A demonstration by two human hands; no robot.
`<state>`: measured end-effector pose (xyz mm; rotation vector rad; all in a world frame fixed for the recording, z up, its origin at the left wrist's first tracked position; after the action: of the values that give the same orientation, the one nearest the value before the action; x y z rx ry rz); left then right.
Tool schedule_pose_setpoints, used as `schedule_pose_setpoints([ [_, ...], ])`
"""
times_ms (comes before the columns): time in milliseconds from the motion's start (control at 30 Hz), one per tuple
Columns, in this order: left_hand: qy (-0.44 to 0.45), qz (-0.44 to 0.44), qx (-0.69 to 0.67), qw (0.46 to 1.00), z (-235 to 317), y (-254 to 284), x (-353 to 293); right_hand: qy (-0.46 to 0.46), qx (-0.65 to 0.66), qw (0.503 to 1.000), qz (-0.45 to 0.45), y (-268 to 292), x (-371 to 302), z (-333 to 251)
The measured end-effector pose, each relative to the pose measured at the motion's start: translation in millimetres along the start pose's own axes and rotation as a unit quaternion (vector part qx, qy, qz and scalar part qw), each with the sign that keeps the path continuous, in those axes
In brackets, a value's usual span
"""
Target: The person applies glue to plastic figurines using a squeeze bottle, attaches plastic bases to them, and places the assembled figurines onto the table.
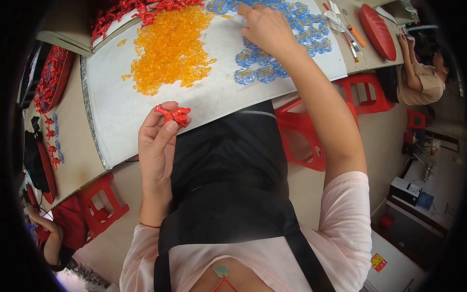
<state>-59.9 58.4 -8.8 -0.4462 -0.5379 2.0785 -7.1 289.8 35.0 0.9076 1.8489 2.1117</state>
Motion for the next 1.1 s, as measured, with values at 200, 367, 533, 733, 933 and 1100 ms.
schedule_pose_setpoints([
  [200, 0.000, 0.000, 0.006, 1.000, -1.6, -5.3, -1.0, -0.028, 0.013, 1.000, -0.006, 5.8, 1.5, 0.4],
  [367, 0.006, 0.000, 0.009, 1.000, -5.2, -9.6, -0.7, -0.055, 0.054, 0.997, -0.020, 9.4, -1.4, 24.5],
  [533, 0.014, -0.008, -0.001, 1.000, -6.8, -13.1, 1.6, -0.130, 0.547, 0.823, -0.079, 31.5, -34.0, 7.6],
  [733, 0.068, -0.074, -0.027, 0.995, -10.3, -32.9, 6.3, -0.146, 0.787, 0.586, -0.124, 34.4, -93.6, -22.5],
  [933, 0.136, -0.133, -0.031, 0.981, -17.5, -47.3, 5.7, -0.053, 0.832, 0.549, -0.060, 53.7, -119.2, -33.9],
  [1100, 0.151, -0.174, -0.022, 0.973, -21.9, -60.5, 0.0, -0.040, 0.821, 0.562, -0.086, 59.1, -126.7, -43.7],
])
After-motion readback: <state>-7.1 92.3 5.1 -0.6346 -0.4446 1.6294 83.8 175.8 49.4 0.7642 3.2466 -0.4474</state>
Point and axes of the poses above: each hand's wrist, its own x-axis towards the middle knuckle, its own y-axis out of the back of the hand, z = x × y, the point moved 9 cm from there along x, towards the middle knuckle, and after that the axes turned 5 degrees about -y, right-handed, at the moved point
